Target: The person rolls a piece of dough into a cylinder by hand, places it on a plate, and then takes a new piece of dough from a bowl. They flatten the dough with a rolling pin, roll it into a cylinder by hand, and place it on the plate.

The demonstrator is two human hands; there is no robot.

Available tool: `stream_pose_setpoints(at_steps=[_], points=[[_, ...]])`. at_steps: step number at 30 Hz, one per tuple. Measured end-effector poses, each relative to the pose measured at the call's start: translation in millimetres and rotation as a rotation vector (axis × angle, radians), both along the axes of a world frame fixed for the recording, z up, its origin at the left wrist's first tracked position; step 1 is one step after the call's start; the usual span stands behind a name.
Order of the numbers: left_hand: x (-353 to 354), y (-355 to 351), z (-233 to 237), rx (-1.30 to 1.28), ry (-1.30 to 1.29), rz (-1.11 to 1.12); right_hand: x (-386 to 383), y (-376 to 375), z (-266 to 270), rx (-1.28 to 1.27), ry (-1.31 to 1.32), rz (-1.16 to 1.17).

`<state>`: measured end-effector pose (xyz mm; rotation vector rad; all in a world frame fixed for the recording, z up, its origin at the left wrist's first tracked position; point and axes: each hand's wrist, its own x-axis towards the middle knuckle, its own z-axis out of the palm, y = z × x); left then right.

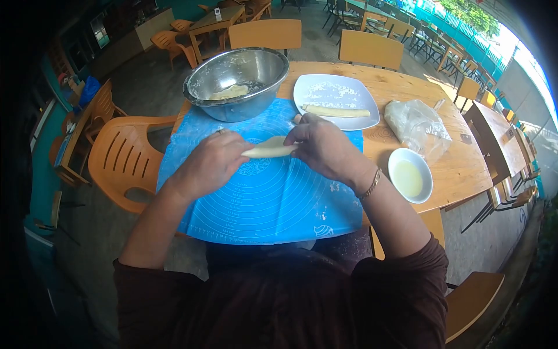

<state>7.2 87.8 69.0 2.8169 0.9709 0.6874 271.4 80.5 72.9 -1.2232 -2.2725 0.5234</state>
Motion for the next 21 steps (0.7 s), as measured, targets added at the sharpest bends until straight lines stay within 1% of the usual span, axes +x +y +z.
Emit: stream_pose_setpoints(at_steps=[2, 3, 5, 8, 10, 12, 14, 15, 16, 17, 18, 20, 21], points=[[-3.4, -16.2, -28.8, 0.057, -0.032, -0.060, 0.7, -18.5, -20.9, 0.124, -0.011, 0.047], [-3.7, -25.9, -43.5, 0.054, -0.032, -0.057, 3.1, -25.2, -36.5, 0.115, -0.048, 0.072], [-3.0, -42.7, -65.8, 0.130, -0.073, -0.060, -1.4, -45.8, -47.2, 0.123, -0.064, 0.047], [-6.3, -52.8, -66.1, 0.104, -0.098, -0.035, 0.2, -62.1, -55.6, 0.139, -0.110, -0.005], [-6.4, -53.2, -66.2, 0.067, -0.111, -0.032, 0.3, -65.9, -54.9, 0.174, -0.080, -0.015], [-7.0, -51.1, -64.7, 0.033, -0.121, -0.030, 0.2, -63.2, -55.2, 0.156, -0.074, -0.019], [-8.6, -45.2, -61.7, -0.076, -0.180, -0.014, 1.6, -57.9, -55.0, 0.139, -0.066, -0.027], [-10.1, -41.3, -60.5, -0.076, -0.179, -0.014, 3.2, -54.1, -54.7, 0.071, -0.054, -0.021], [-12.3, -37.4, -59.7, -0.172, -0.200, -0.013, 4.5, -50.1, -54.8, 0.002, -0.040, -0.015], [-13.6, -36.1, -59.5, -0.268, -0.221, -0.011, 6.1, -45.1, -55.3, 0.001, -0.038, -0.014], [-13.5, -37.3, -58.2, -0.268, -0.220, -0.010, 7.9, -39.7, -55.6, 0.014, -0.047, 0.008], [-10.6, -39.2, -51.6, -0.213, -0.111, 0.068, 7.9, -36.3, -54.0, 0.032, -0.057, 0.031], [-6.9, -40.9, -48.2, -0.211, -0.111, 0.071, 5.8, -36.8, -51.7, 0.078, -0.096, -0.012]])
